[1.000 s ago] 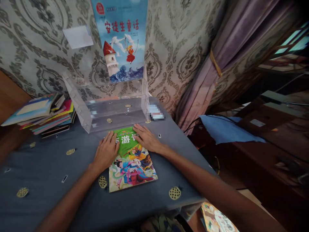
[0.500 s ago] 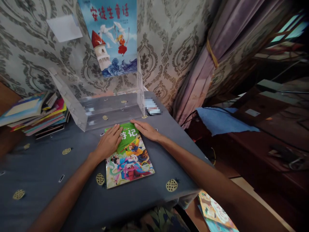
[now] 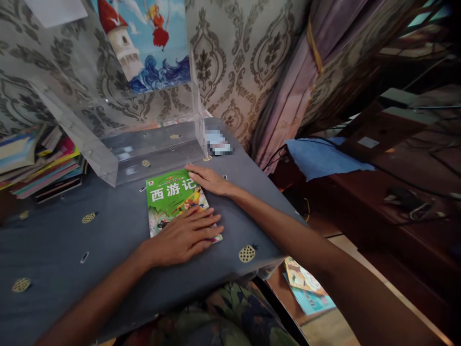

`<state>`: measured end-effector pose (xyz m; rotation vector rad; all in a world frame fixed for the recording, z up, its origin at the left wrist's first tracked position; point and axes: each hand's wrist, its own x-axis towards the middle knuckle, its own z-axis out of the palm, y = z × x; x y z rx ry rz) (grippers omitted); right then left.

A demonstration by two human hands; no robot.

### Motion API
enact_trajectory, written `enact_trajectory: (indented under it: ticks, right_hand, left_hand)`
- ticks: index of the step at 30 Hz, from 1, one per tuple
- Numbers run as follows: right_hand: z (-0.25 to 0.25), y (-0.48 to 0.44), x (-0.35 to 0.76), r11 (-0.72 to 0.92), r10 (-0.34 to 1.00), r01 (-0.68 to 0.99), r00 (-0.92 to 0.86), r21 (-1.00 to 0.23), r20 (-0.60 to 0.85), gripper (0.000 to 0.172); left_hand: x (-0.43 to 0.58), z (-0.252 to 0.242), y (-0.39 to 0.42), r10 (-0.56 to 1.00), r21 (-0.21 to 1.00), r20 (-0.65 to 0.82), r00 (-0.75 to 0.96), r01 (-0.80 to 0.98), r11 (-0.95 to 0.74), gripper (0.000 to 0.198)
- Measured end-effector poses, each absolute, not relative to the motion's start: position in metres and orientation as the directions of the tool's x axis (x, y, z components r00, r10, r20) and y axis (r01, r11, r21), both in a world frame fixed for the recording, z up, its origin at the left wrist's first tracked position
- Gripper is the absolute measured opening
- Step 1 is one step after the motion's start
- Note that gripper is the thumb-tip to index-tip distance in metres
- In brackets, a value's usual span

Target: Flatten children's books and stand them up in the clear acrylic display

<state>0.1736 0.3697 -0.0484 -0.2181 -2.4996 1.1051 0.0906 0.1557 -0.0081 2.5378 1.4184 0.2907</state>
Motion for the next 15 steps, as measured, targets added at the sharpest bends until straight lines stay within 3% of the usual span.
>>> enact_trajectory:
  ticks: [15]
  right_hand:
    - [-0.048, 0.343, 0.183, 0.841, 0.273, 0.108, -0.931, -0.53, 0.243, 0.061]
  left_hand:
    - [0.105, -0.013, 0.144, 0.801, 0.125, 0.217, 0.558, 0.798, -0.59, 0.039]
